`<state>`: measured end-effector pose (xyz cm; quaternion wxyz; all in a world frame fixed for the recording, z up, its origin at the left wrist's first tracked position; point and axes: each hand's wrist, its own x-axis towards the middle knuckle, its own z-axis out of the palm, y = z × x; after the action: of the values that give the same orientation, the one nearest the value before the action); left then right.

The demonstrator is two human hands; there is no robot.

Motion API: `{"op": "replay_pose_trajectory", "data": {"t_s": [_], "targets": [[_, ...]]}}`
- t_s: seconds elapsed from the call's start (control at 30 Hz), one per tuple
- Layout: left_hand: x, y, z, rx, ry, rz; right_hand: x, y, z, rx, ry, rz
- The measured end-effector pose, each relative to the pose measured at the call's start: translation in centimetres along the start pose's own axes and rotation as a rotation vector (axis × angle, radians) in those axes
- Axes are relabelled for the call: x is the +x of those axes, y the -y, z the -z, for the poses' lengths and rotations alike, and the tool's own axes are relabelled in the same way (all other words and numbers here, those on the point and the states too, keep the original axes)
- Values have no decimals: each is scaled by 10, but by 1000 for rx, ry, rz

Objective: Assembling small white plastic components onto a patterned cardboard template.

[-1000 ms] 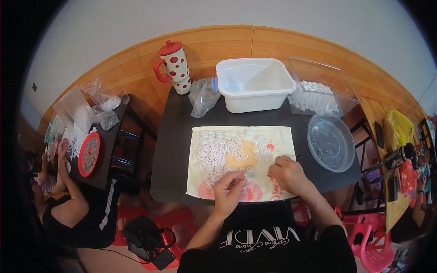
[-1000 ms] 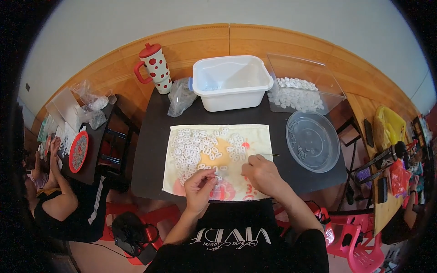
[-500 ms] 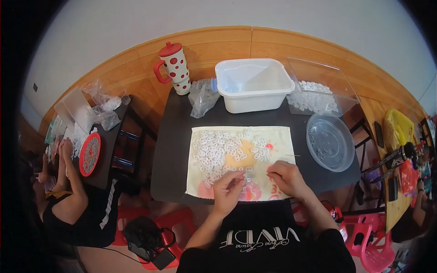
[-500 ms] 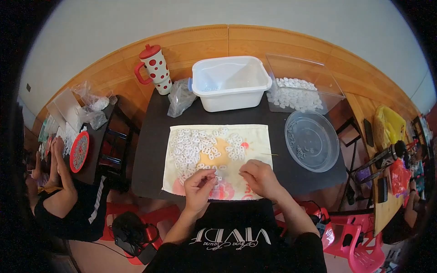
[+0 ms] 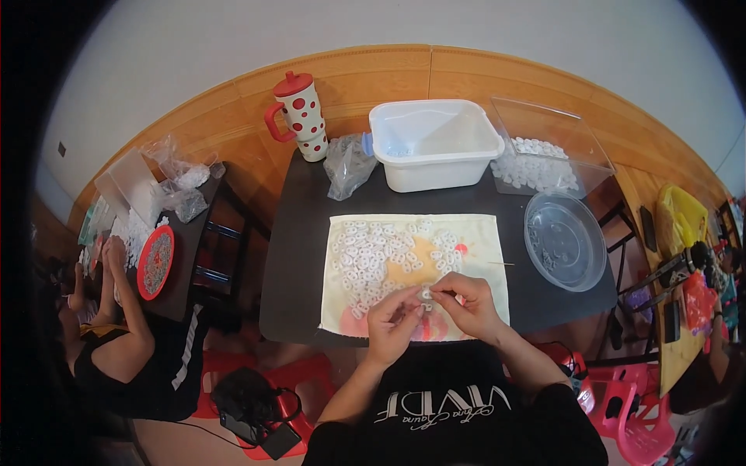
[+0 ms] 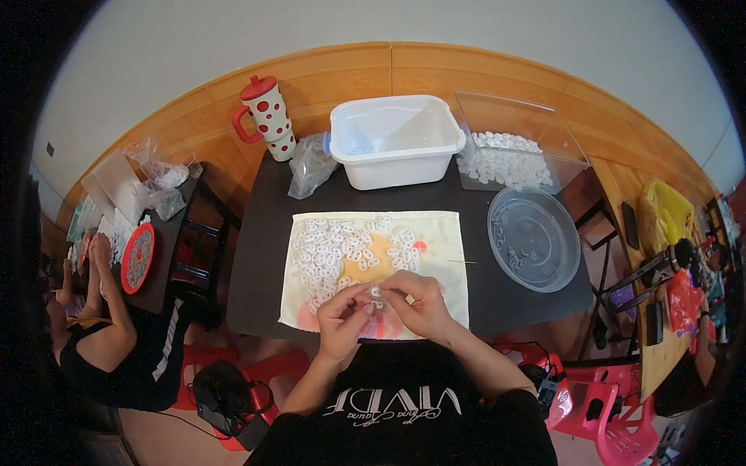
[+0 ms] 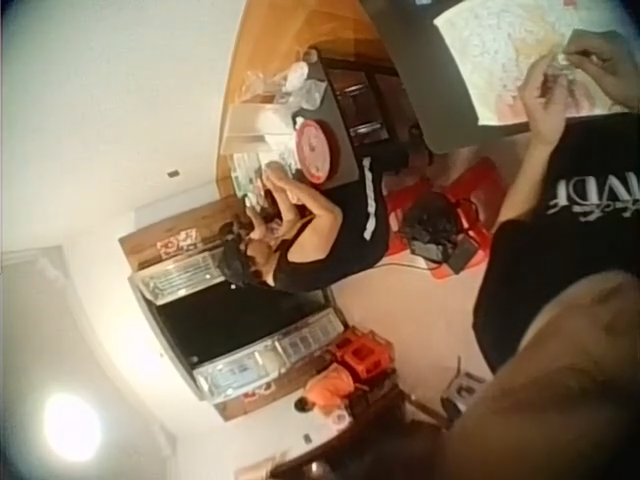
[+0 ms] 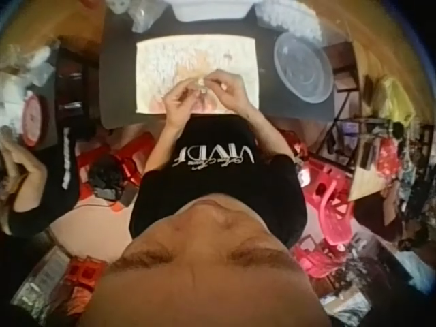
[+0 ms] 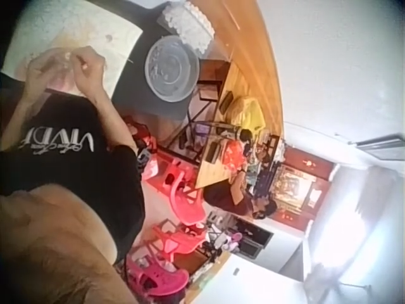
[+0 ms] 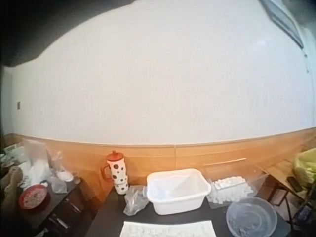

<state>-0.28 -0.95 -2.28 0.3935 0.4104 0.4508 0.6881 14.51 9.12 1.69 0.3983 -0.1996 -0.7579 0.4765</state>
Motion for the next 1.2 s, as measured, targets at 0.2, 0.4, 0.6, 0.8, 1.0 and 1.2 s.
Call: {"op": "replay_pose_trajectory", "data": {"t_s": [0.2, 0.4, 0.6, 0.8, 1.0, 1.2], "targets": [[0, 1, 1, -31, -8, -9, 3, 2, 2, -82, 66, 90], [1, 2, 2, 1, -22, -51, 5, 9, 3, -125, 134, 79], [0, 7, 4, 33, -26, -18, 4, 9, 3, -62, 155, 1], [3, -3, -5, 208, -4, -94, -1, -2, 4, -152, 156, 43], [4, -5, -12, 689, -17, -323, -9, -15, 8, -336, 195, 151], [5, -10, -17, 782, 7, -298, -12, -16, 8, -415, 224, 208]]}}
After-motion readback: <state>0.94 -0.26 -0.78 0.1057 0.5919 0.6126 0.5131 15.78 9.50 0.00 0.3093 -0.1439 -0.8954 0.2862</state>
